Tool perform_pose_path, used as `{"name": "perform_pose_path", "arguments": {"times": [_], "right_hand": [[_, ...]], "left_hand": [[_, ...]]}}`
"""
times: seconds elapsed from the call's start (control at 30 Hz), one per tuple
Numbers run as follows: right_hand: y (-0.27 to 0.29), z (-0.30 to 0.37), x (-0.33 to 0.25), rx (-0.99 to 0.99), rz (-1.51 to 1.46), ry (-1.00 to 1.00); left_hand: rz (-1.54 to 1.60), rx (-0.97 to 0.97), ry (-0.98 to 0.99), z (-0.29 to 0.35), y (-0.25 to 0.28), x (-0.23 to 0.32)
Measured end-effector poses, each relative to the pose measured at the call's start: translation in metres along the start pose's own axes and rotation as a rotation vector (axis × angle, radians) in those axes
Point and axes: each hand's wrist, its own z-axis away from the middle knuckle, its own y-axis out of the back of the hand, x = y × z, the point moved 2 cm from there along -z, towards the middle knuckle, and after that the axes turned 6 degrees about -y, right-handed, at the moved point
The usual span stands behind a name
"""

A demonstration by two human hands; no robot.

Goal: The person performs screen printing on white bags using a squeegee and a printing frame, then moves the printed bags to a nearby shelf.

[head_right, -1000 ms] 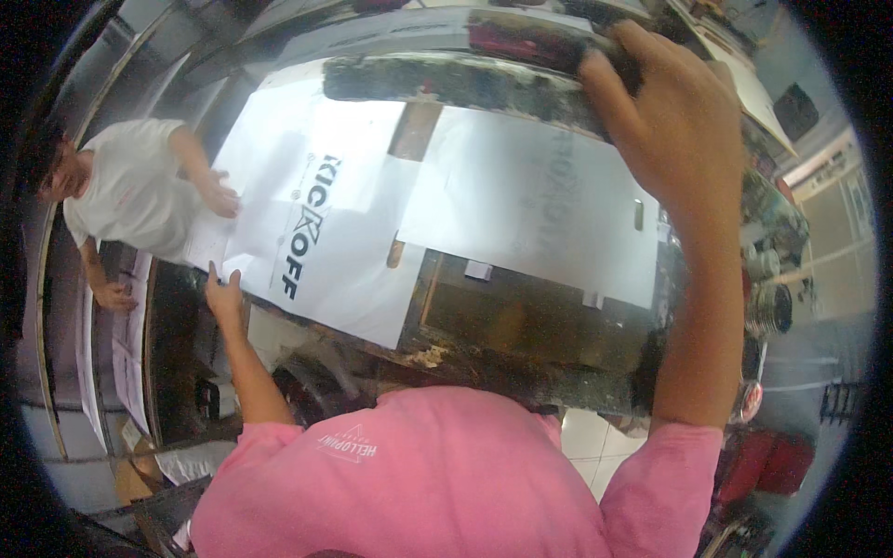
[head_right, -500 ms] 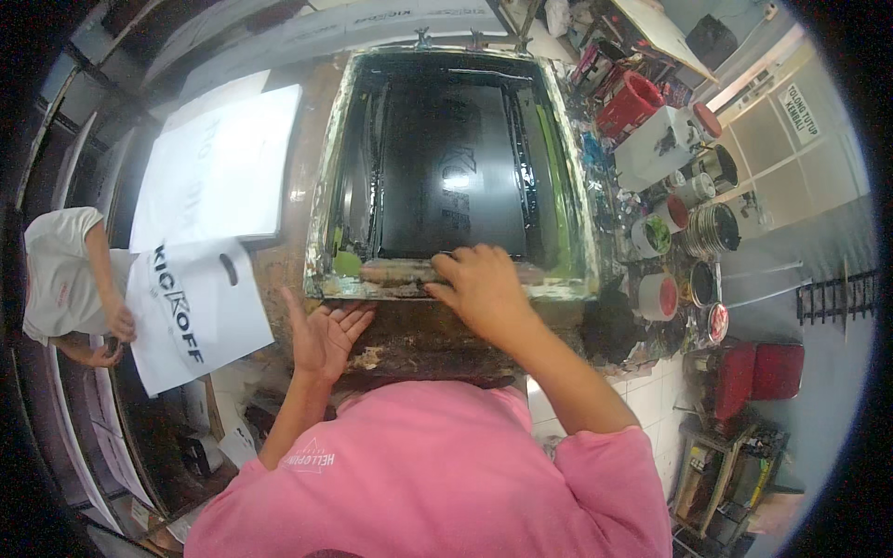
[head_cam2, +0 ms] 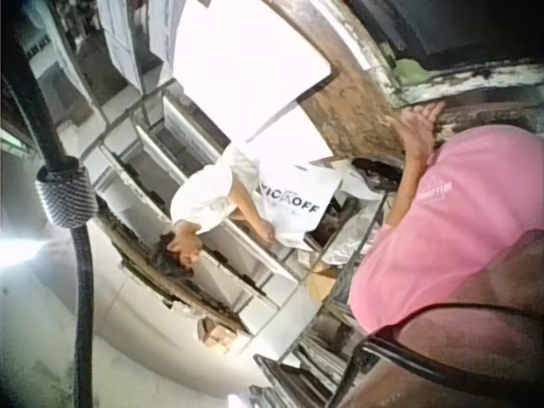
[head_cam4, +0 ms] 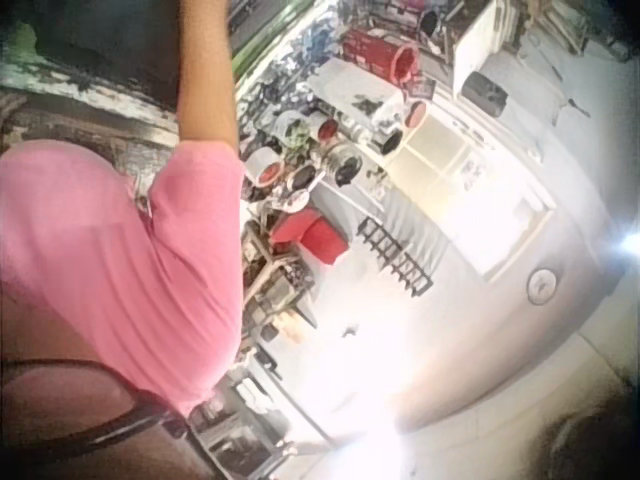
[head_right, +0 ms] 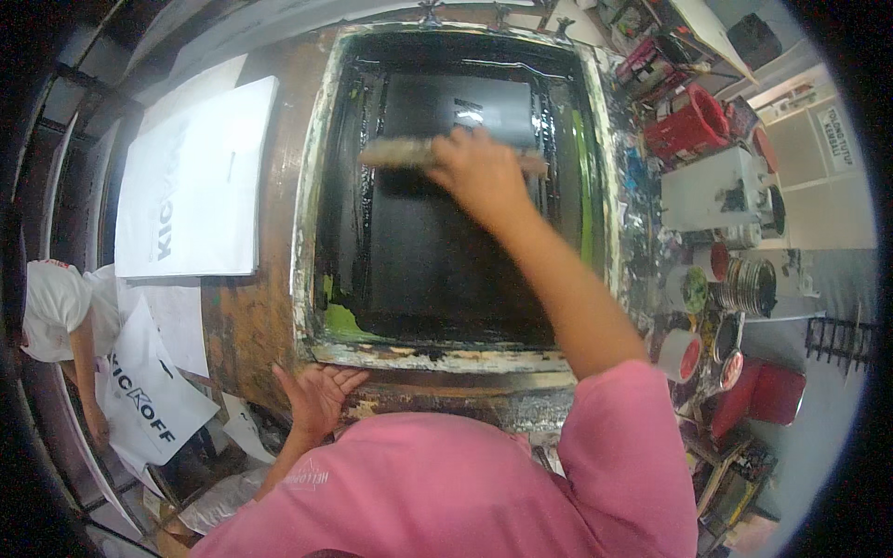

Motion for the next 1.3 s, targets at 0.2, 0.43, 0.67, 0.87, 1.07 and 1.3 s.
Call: {"name": "perform_pose_path", "arguments": {"times": [0.2,0.43,0.67,0.87,1.07,1.3], "right_hand": [[-0.023,-0.114,0.074,0.06,0.116,-0.007],[0.055,-0.064,0.036,-0.348,-0.046,-0.046],[0.14,0.139,-0.089,-0.351,-0.125,-0.145],[0.21,0.138,-0.129,0.2,0.134,-0.077],[0.272,0.059,-0.12,0.514,0.238,0.027],[0.317,0.022,-0.124,0.502,0.133,-0.01]], "left_hand": [[0.029,-0.134,-0.084,-0.003,-0.001,0.002],[0.092,-0.254,-0.162,-0.01,0.014,-0.007],[0.094,-0.4,-0.179,-0.003,-0.003,0.005],[0.255,-0.745,-0.263,0.022,-0.072,0.075],[-0.521,-0.678,-0.743,-0.021,-0.121,0.11],[-2.274,0.061,-0.733,-0.061,-0.066,0.026]]}}
